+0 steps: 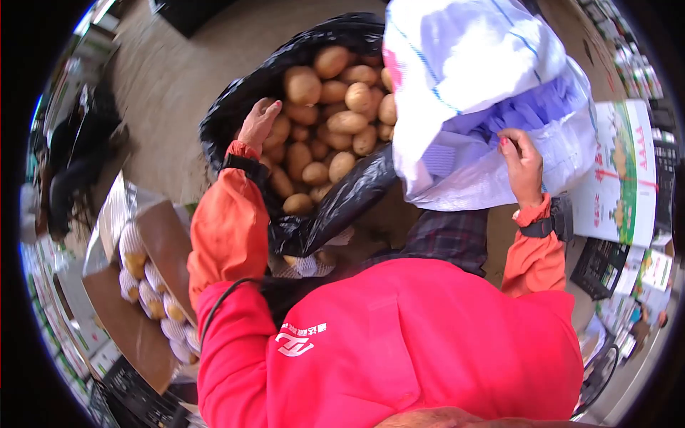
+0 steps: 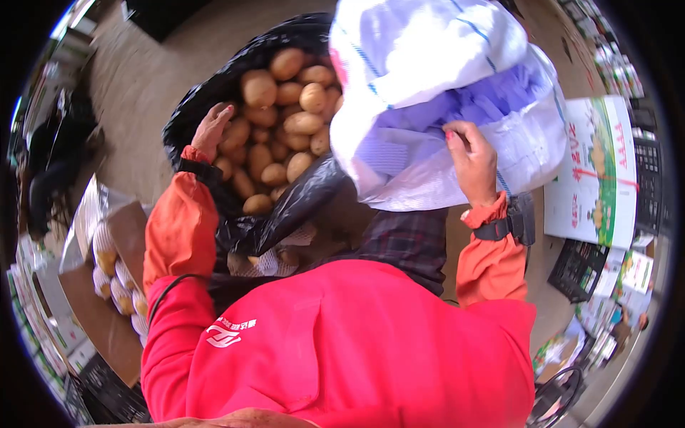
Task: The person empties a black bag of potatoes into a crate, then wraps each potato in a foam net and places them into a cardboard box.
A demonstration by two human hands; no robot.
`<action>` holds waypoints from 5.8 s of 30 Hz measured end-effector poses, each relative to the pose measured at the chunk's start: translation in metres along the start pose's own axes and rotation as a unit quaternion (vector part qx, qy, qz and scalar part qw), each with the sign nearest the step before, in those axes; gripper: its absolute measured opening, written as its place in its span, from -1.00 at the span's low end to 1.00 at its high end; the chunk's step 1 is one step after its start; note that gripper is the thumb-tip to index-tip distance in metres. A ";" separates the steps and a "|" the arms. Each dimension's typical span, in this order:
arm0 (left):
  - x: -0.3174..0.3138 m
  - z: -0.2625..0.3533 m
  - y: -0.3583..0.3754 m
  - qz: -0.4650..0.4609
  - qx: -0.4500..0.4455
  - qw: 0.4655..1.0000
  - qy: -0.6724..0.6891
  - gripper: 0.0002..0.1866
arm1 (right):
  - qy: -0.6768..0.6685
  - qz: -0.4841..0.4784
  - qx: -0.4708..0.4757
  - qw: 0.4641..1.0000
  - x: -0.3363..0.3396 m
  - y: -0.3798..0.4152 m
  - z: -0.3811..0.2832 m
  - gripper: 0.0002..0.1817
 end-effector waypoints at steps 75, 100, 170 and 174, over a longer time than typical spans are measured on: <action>0.445 -0.277 0.447 0.515 0.129 0.731 -0.428 -0.30 | -0.251 -0.346 0.065 0.902 -0.174 0.047 -0.151 -0.85; -0.029 -0.062 -0.019 0.090 -0.018 0.813 -0.575 -0.18 | 0.136 0.044 0.083 0.986 0.003 -0.022 0.028 -0.84; 0.254 -0.078 0.493 0.542 -0.238 0.798 0.112 -0.14 | -0.326 -0.450 0.188 0.810 -0.179 0.073 -0.209 -0.84; 0.377 -0.245 0.537 0.531 0.006 0.667 -0.522 -0.40 | -0.289 -0.335 0.125 0.888 -0.161 0.043 -0.152 -0.84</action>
Point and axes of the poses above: each hand's wrist, its own y-axis away from the middle knuckle, its own x-axis out of the back of the hand, z = x × y, the point moved 2 cm from there along -y, towards the middle knuckle, and after that the axes turned 7 degrees about y, right-handed, at the moved point
